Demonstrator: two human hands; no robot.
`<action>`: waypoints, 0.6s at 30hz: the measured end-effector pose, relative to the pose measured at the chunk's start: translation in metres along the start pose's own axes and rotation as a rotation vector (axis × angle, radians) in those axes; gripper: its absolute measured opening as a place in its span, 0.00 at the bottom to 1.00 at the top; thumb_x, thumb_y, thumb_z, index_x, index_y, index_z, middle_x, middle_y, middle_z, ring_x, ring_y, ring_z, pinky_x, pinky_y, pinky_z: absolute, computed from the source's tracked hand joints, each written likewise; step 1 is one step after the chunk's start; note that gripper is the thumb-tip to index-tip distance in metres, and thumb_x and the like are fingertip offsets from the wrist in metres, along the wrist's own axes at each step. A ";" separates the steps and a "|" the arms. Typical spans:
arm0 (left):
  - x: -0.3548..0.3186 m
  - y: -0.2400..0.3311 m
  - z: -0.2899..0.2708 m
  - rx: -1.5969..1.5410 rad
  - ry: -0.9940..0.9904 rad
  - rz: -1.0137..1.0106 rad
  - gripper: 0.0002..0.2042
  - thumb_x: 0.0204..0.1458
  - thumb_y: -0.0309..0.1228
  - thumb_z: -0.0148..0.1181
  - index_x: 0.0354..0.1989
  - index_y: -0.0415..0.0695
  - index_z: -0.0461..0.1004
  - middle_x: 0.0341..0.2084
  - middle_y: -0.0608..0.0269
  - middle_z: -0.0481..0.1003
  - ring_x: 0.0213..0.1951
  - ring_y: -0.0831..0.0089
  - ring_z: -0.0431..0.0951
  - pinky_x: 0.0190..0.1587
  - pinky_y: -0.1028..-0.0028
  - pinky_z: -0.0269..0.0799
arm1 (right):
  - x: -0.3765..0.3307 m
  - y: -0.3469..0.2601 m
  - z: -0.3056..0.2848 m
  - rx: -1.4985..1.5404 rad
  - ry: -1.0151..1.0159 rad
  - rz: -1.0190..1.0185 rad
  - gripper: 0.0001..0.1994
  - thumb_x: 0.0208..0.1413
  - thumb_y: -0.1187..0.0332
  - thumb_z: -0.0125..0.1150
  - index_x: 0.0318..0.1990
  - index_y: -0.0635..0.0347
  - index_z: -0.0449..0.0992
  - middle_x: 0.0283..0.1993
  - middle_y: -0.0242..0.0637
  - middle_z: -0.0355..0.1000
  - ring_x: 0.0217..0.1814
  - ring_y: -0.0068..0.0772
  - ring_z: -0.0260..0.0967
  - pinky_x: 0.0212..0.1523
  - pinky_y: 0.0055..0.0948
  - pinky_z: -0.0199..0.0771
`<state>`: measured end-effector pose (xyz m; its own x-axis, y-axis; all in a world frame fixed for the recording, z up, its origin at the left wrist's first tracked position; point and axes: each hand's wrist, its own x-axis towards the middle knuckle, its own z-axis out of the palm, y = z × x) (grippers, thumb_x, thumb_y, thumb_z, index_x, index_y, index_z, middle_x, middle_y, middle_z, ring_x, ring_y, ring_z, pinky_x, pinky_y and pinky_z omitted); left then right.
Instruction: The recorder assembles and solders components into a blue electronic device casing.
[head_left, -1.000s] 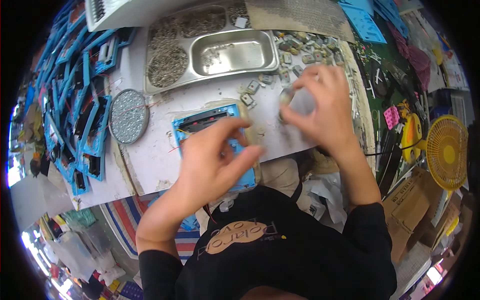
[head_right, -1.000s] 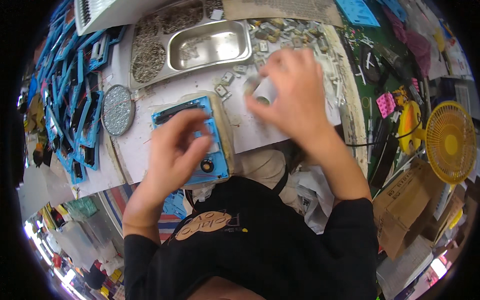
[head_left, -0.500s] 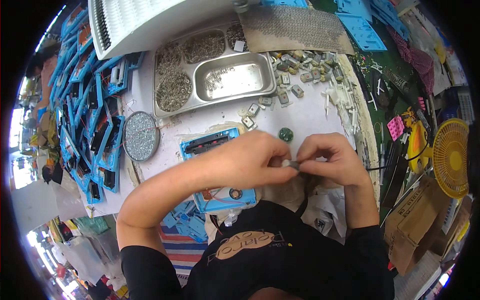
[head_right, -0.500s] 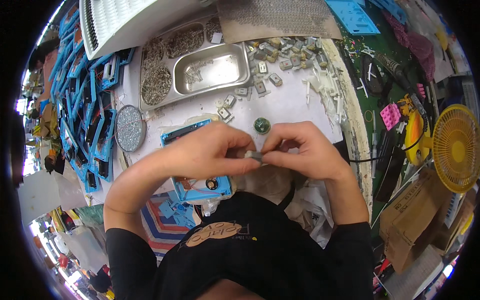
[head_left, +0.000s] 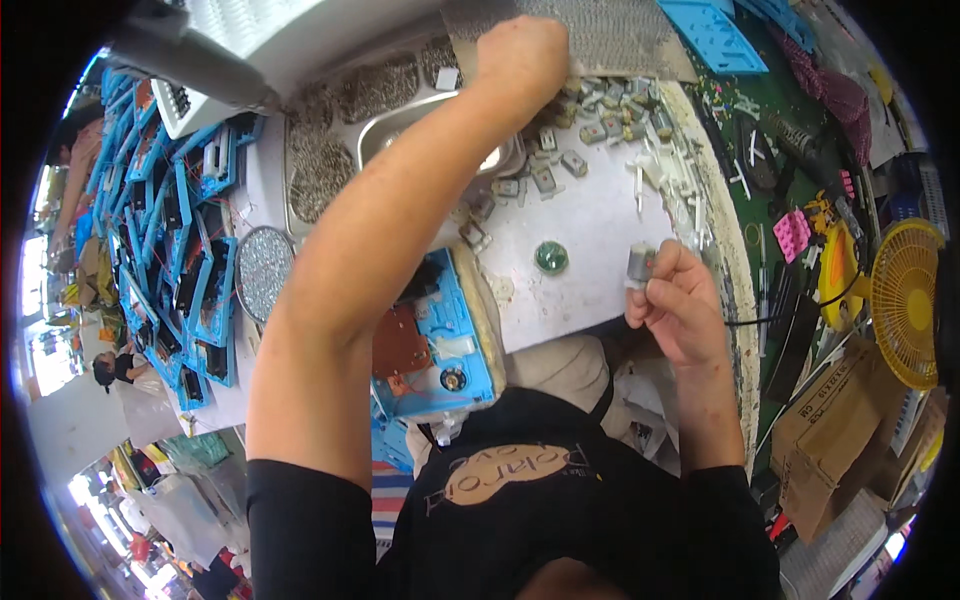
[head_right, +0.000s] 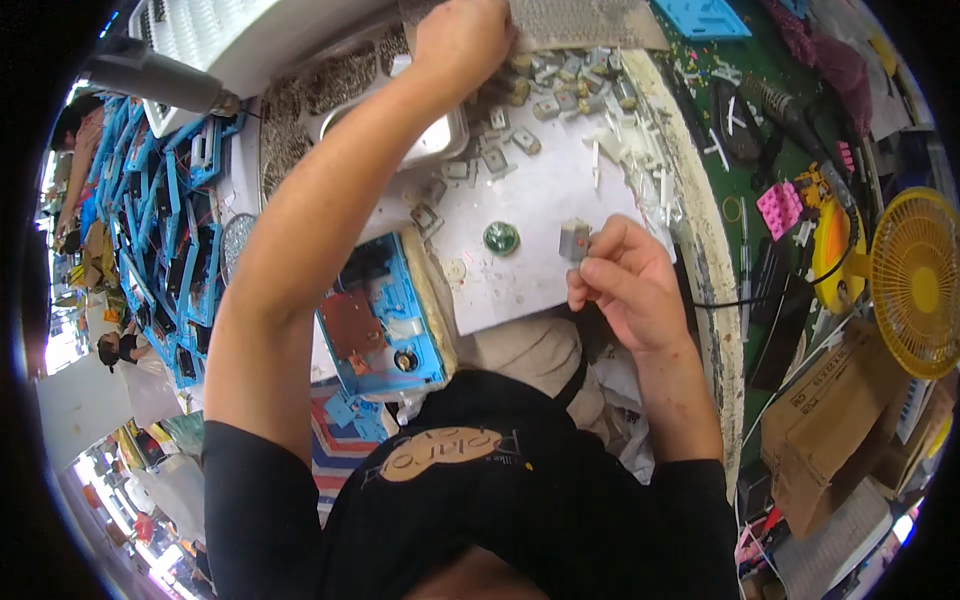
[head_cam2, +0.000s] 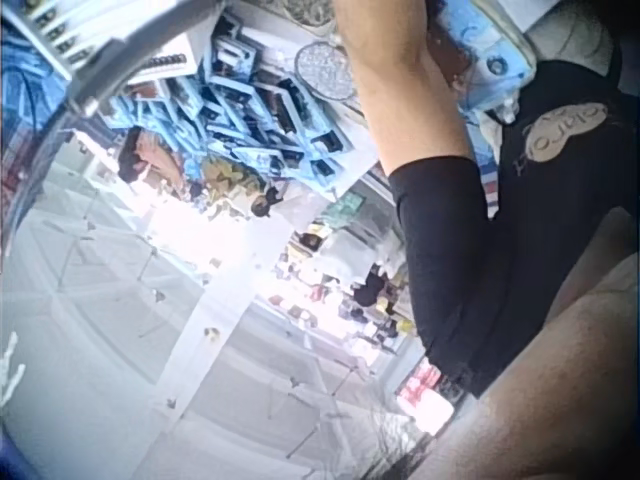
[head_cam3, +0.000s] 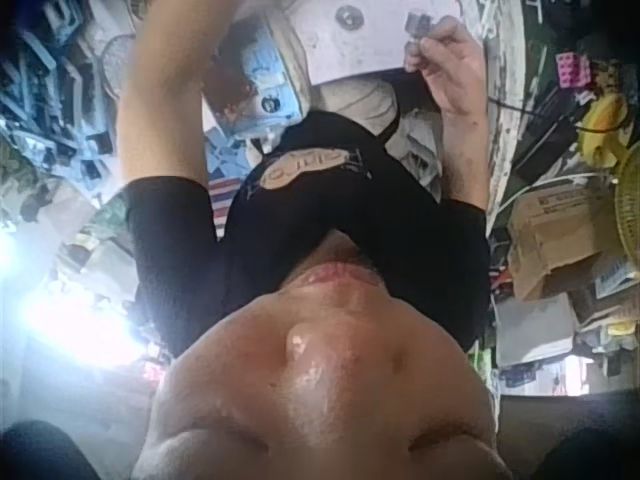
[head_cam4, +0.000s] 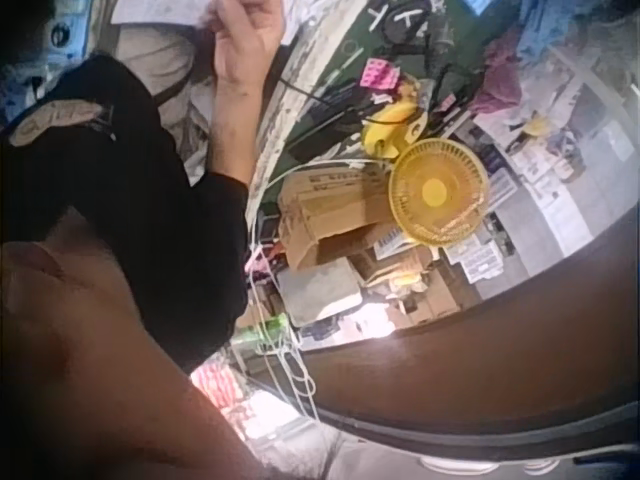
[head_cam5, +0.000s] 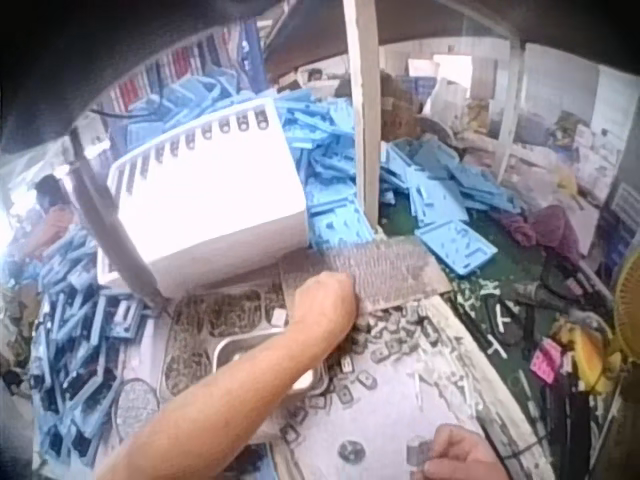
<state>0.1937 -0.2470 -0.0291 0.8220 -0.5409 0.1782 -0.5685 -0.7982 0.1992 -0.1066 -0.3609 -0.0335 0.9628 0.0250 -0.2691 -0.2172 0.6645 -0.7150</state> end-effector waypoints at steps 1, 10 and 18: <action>0.001 0.001 0.004 0.024 0.015 0.015 0.10 0.55 0.30 0.58 0.36 0.40 0.85 0.38 0.47 0.83 0.40 0.50 0.85 0.44 0.59 0.81 | -0.004 -0.002 -0.002 -0.015 -0.009 -0.010 0.09 0.59 0.77 0.63 0.45 0.63 0.71 0.32 0.37 0.74 0.31 0.27 0.73 0.32 0.27 0.74; -0.014 0.002 -0.017 0.050 0.248 0.230 0.06 0.57 0.28 0.56 0.37 0.39 0.75 0.29 0.46 0.82 0.34 0.51 0.85 0.37 0.57 0.81 | 0.026 0.002 0.017 -0.870 -0.078 -0.125 0.21 0.59 0.79 0.59 0.61 0.60 0.73 0.30 0.24 0.62 0.30 0.13 0.59 0.31 0.19 0.61; -0.147 0.015 -0.118 -0.662 0.157 0.371 0.09 0.57 0.29 0.65 0.39 0.35 0.81 0.28 0.58 0.82 0.28 0.76 0.82 0.35 0.75 0.78 | 0.051 0.003 0.036 -1.351 -0.158 -0.079 0.19 0.54 0.77 0.58 0.54 0.57 0.75 0.28 0.40 0.73 0.27 0.33 0.71 0.32 0.32 0.70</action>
<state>0.0605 -0.1482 0.0614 0.5872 -0.6588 0.4703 -0.7486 -0.2210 0.6252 -0.0526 -0.3305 -0.0261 0.9682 0.1660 -0.1873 -0.0600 -0.5727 -0.8176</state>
